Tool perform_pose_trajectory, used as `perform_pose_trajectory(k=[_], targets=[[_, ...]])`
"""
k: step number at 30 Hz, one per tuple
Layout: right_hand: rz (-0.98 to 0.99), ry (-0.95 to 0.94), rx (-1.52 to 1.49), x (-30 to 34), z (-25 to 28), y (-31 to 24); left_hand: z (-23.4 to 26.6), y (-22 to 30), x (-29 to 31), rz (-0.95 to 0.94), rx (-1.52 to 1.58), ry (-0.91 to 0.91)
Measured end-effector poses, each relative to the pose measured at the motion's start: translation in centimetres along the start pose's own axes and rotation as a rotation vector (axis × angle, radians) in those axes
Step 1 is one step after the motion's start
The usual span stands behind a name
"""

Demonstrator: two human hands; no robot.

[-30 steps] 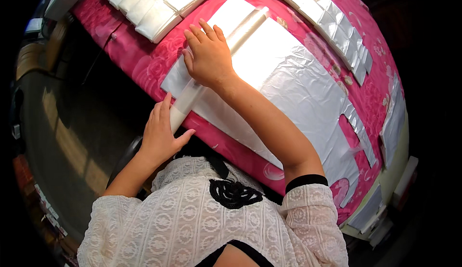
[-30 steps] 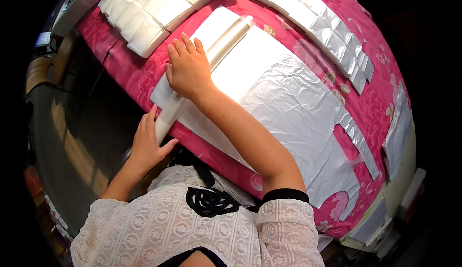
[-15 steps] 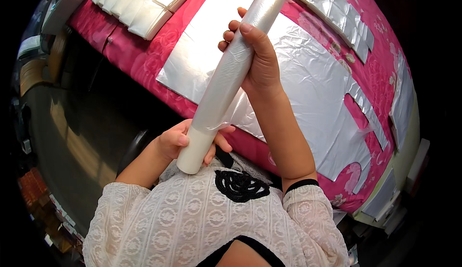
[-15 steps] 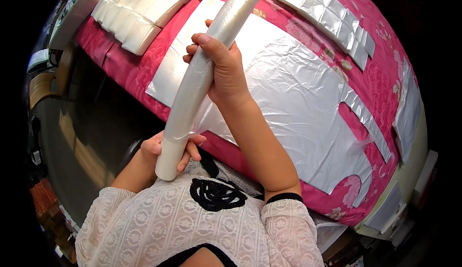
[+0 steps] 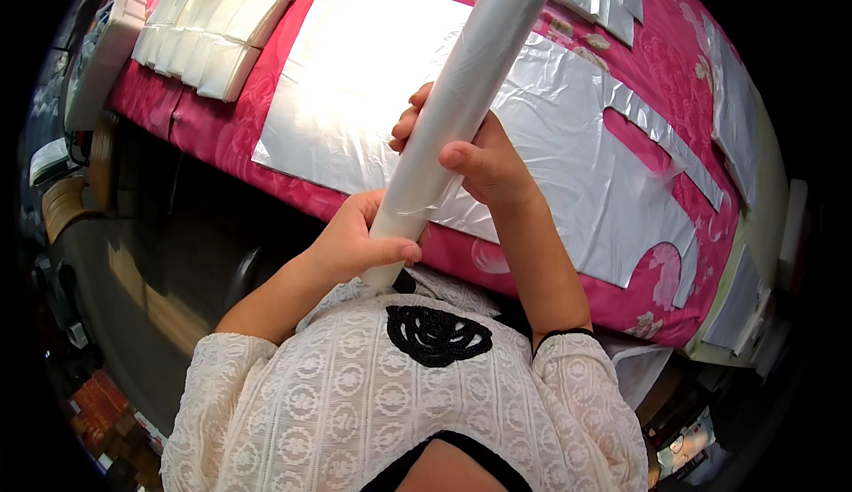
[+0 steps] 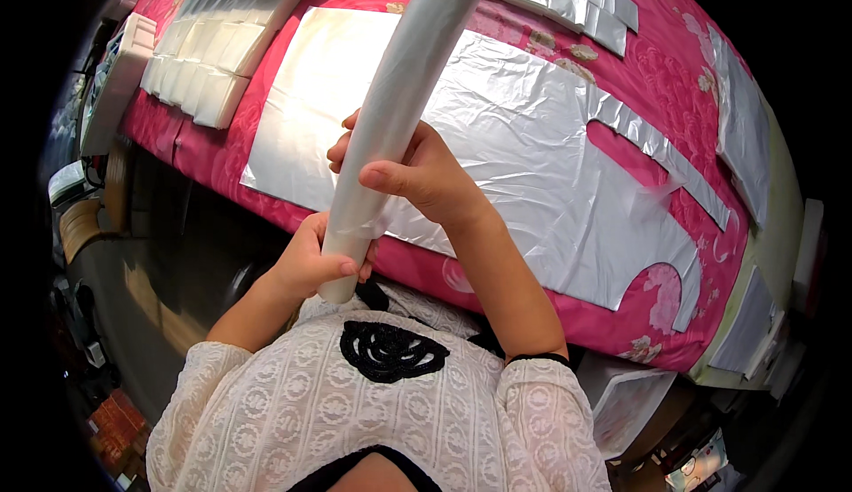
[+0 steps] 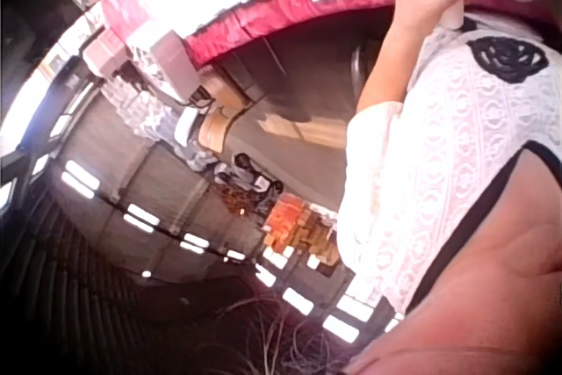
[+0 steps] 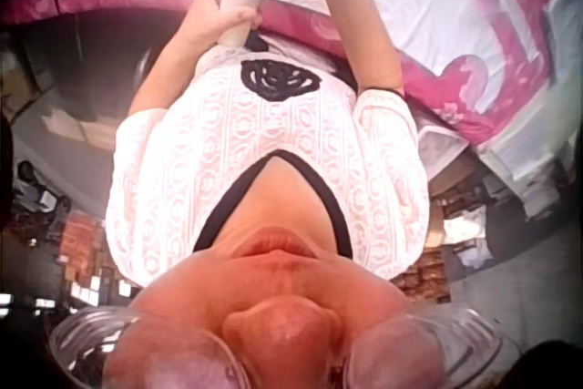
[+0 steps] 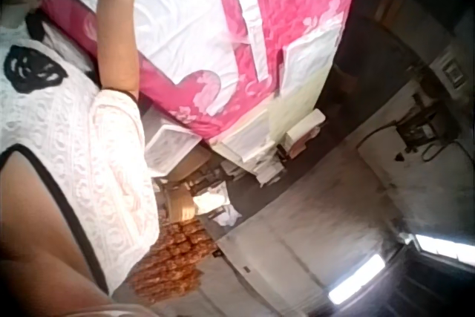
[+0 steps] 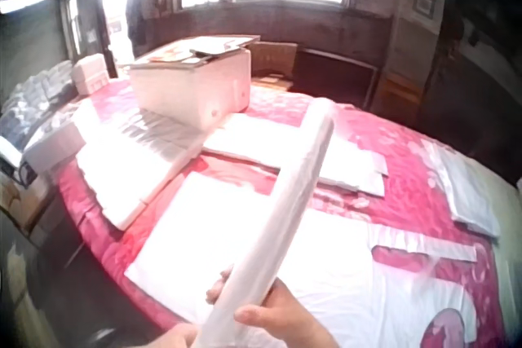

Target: The person wraps small rectangular items with clear plastic film on a pink floral bedsheet. They unroll the film, place an item on it, fold the film around the item, and set the wrapped item aside. The process repeats with multiple items.

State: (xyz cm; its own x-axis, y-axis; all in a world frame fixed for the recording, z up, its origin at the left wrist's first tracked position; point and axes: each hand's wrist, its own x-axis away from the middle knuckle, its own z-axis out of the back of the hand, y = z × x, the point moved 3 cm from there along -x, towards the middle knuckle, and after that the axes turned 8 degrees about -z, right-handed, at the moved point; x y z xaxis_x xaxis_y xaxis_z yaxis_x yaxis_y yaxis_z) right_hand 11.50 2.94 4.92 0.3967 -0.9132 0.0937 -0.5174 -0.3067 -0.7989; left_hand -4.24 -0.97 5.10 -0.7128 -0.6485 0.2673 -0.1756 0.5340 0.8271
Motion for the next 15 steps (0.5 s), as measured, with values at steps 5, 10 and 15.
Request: perform_pose_trajectory(k=[5,10,15], targets=[[-0.004,0.172,0.054,1.7,-0.1,-1.3,0.3,-0.7,-0.5,-0.079,-0.160,0.060],[-0.138,0.236,0.174,3.4,1.9,-2.2,-0.2,0.4,-0.7,-0.147,-0.355,0.217],[-0.123,0.222,0.103,4.6,2.3,-1.3,0.0,0.0,-0.9,-0.160,-0.303,0.177]])
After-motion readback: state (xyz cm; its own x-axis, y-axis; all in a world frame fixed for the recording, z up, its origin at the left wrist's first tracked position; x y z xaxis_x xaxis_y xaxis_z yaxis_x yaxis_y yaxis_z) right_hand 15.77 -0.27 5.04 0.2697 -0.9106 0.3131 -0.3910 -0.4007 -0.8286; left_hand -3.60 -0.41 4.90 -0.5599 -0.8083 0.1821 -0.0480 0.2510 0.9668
